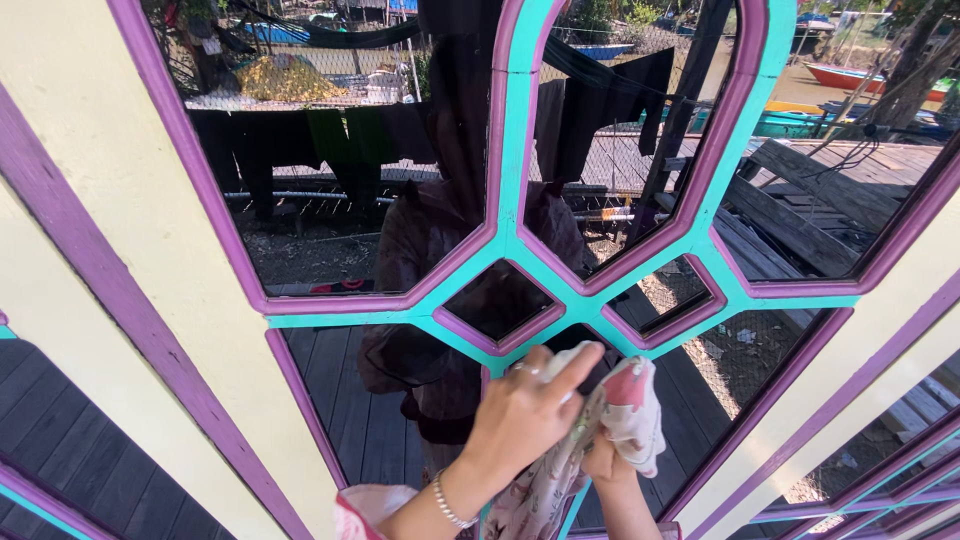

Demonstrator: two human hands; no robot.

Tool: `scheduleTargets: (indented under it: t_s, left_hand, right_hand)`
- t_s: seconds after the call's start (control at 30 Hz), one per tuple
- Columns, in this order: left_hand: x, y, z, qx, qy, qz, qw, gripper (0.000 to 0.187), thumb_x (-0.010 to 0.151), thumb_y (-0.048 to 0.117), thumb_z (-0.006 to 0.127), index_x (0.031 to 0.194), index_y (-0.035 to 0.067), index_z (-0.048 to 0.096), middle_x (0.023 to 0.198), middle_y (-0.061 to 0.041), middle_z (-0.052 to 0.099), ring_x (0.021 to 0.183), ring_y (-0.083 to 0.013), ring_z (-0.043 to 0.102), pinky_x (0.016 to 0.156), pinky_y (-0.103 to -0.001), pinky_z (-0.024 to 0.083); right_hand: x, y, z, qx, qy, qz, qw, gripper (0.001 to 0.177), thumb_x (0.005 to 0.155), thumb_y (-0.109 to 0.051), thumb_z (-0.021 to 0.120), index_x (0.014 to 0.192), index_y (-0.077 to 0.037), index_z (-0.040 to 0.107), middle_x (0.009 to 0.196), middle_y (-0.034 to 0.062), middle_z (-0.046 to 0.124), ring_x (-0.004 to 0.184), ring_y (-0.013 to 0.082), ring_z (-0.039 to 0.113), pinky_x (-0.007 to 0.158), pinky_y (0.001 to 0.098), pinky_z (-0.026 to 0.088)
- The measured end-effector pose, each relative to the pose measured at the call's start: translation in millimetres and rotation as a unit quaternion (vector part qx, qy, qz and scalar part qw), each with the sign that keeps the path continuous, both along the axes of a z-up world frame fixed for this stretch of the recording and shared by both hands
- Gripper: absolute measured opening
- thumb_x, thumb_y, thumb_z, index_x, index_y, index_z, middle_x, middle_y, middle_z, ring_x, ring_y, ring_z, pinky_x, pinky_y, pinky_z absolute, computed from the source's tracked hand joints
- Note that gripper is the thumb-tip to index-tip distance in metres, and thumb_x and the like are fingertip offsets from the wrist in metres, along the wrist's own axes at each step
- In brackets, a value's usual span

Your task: The person sprays liquid from a bottle onto a window pane and wipes the glass with a cloth.

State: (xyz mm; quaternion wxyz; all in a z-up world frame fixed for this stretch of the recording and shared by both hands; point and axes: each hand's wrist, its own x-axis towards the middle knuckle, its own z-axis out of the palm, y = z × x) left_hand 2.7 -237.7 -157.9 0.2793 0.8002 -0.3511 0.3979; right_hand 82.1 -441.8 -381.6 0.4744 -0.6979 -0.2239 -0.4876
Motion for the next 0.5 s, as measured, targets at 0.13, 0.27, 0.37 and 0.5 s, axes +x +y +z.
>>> scheduleTargets:
  t_s: [0.13, 0.27, 0.37, 0.5]
  left_hand:
    - [10.3, -35.9, 8.9, 0.039, 0.021, -0.058, 0.997, 0.068, 0.084, 0.013, 0.074, 0.147, 0.027, 0.053, 0.094, -0.018, 0.065, 0.062, -0.0296, 0.069, 0.051, -0.041, 0.057]
    - [15.2, -66.7, 12.4, 0.020, 0.025, -0.134, 0.990, 0.068, 0.086, 0.015, 0.073, 0.149, 0.029, 0.050, 0.099, -0.021, 0.066, 0.069, -0.0333, 0.070, 0.055, -0.043, 0.057]
    - [16.7, -75.4, 12.4, 0.017, 0.034, -0.135, 0.990, 0.066, 0.086, 0.014, 0.073, 0.147, 0.026, 0.050, 0.102, -0.023, 0.067, 0.070, -0.0347, 0.070, 0.054, -0.044, 0.057]
    - [10.4, -69.3, 11.4, -0.051, 0.046, -0.155, 0.985, 0.068, 0.082, 0.010, 0.072, 0.146, 0.019, 0.052, 0.100, -0.023, 0.067, 0.078, -0.0362, 0.072, 0.061, -0.044, 0.059]
  right_hand:
    - [-23.1, 3.2, 27.9, 0.167, -0.067, 0.014, 0.984, 0.065, 0.092, -0.013, 0.048, 0.154, 0.006, 0.039, 0.147, 0.0181, 0.056, 0.134, 0.0288, 0.058, 0.115, 0.0394, 0.045]
    - [-30.4, -10.4, 42.2, 0.197, -0.080, -0.044, 0.976, 0.065, 0.091, -0.008, 0.049, 0.153, 0.008, 0.040, 0.148, 0.0176, 0.055, 0.135, 0.0271, 0.057, 0.115, 0.0379, 0.045]
    - [-33.0, -23.8, 35.7, 0.235, -0.080, -0.060, 0.967, 0.062, 0.091, -0.008, 0.047, 0.152, 0.007, 0.045, 0.143, 0.0161, 0.061, 0.128, 0.0252, 0.063, 0.109, 0.0364, 0.050]
    - [-36.5, -32.8, 23.0, 0.219, -0.096, -0.069, 0.969, 0.065, 0.092, -0.005, 0.045, 0.156, 0.007, 0.038, 0.152, 0.0177, 0.053, 0.139, 0.0263, 0.055, 0.117, 0.0374, 0.043]
